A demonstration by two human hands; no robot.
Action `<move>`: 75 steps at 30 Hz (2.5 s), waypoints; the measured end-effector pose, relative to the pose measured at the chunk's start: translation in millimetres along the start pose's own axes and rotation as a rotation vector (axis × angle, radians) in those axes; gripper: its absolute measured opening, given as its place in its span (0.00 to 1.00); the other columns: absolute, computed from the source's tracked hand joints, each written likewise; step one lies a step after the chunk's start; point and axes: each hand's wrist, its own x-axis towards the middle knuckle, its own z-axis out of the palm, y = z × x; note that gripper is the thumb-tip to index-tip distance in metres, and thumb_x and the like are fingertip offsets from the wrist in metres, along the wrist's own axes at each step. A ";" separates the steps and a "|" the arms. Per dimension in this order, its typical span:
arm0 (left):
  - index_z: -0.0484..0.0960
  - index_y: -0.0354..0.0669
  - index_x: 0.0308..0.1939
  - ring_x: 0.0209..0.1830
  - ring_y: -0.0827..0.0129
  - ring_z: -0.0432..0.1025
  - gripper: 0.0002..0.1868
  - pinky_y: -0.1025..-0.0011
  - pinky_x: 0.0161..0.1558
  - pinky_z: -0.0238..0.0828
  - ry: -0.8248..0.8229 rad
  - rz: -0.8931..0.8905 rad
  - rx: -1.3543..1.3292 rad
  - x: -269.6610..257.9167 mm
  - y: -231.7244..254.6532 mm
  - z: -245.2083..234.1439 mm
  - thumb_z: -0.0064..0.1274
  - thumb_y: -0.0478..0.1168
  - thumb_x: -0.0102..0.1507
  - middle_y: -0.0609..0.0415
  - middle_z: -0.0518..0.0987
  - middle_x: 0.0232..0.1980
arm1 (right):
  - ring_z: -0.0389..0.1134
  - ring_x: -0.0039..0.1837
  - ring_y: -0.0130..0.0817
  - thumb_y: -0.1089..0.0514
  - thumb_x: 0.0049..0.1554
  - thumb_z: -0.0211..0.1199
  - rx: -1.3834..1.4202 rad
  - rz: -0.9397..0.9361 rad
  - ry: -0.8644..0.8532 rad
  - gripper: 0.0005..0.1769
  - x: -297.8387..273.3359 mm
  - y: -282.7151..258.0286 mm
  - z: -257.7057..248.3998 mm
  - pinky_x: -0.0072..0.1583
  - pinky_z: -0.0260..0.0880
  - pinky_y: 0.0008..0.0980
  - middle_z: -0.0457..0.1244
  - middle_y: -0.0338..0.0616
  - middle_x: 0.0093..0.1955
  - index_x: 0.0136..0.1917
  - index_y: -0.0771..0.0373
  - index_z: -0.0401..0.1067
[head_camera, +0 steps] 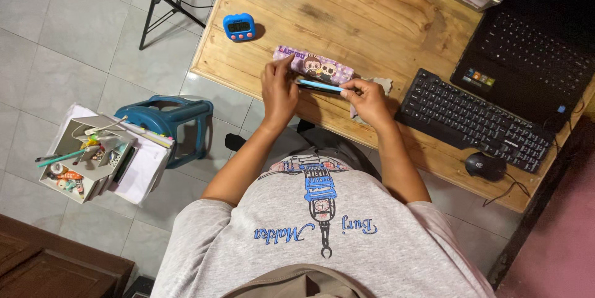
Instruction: The person organizes stationery items by placing a pencil case, pens, and a notebook into a desk organizer and arranging them on a wooden table.
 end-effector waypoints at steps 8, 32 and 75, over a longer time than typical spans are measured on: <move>0.82 0.51 0.58 0.62 0.54 0.68 0.26 0.53 0.65 0.58 0.118 0.466 0.441 46.0 5.4 -28.6 0.64 0.36 0.55 0.54 0.77 0.56 | 0.69 0.41 0.23 0.65 0.62 0.65 0.281 -0.154 0.197 0.08 17.7 13.3 -14.0 0.46 0.73 0.24 0.70 0.39 0.42 0.55 0.67 0.77; 0.79 0.42 0.52 0.59 0.49 0.68 0.24 0.52 0.58 0.62 0.082 0.262 0.314 2.9 22.6 -20.0 0.68 0.43 0.54 0.46 0.75 0.54 | 0.69 0.41 0.25 0.68 0.60 0.60 0.301 -0.096 0.185 0.24 53.0 39.7 90.2 0.40 0.72 0.25 0.66 0.43 0.55 0.70 0.69 0.63; 0.53 0.39 0.80 0.84 0.42 0.33 0.47 0.38 0.77 0.28 0.524 -0.659 0.387 -204.8 -226.4 -339.9 0.58 0.56 0.65 0.38 0.43 0.83 | 0.41 0.84 0.63 0.41 0.66 0.59 -0.811 -1.077 -0.695 0.34 -46.3 -197.5 540.1 0.78 0.38 0.63 0.48 0.60 0.83 0.79 0.57 0.61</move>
